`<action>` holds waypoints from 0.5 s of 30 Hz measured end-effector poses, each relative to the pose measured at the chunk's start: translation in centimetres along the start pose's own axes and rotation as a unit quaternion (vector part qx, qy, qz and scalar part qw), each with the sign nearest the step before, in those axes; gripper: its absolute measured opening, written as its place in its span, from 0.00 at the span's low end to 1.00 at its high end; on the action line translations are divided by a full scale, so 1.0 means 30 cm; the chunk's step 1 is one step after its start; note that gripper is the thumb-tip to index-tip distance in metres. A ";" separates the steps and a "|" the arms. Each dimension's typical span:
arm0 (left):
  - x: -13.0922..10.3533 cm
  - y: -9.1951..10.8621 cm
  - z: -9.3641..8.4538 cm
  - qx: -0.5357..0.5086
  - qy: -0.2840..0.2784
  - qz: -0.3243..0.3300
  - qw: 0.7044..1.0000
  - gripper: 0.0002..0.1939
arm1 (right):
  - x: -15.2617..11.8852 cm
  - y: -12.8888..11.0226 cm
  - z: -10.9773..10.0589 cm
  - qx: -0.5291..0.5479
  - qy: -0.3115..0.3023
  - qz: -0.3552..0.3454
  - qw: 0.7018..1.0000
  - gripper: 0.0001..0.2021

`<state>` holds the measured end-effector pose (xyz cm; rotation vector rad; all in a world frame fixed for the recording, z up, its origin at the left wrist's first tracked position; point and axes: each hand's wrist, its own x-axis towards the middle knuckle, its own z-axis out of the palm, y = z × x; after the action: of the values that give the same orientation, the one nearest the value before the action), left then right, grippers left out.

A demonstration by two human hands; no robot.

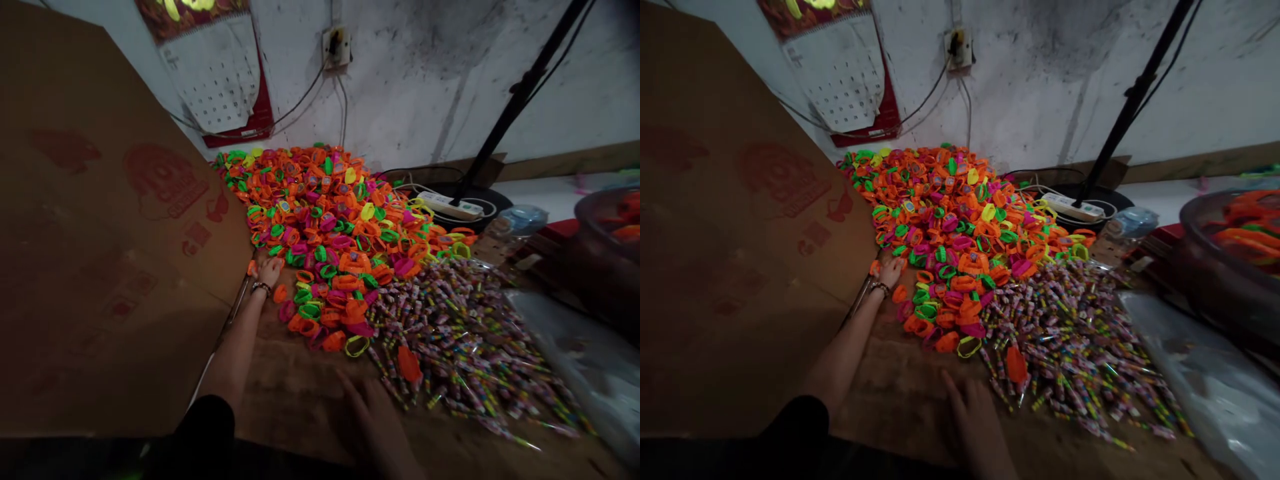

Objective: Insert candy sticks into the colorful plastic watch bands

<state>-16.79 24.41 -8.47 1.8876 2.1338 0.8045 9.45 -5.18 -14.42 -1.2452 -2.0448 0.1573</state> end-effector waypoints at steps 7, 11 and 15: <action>-0.123 0.075 0.118 -0.044 -0.032 0.058 0.997 0.17 | 0.151 -0.049 0.072 0.005 -0.020 -0.019 1.000 0.25; -0.129 0.020 0.019 -0.026 0.018 0.034 0.999 0.18 | 0.126 -0.021 0.052 0.032 0.023 -0.012 0.999 0.23; -0.106 0.019 -0.054 -0.003 0.032 0.003 0.999 0.19 | 0.076 -0.020 0.049 0.044 0.037 0.011 0.998 0.21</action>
<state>-16.49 20.95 -7.50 1.8918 2.1603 0.8837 7.48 -3.27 -14.04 -1.2020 -1.9401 0.2066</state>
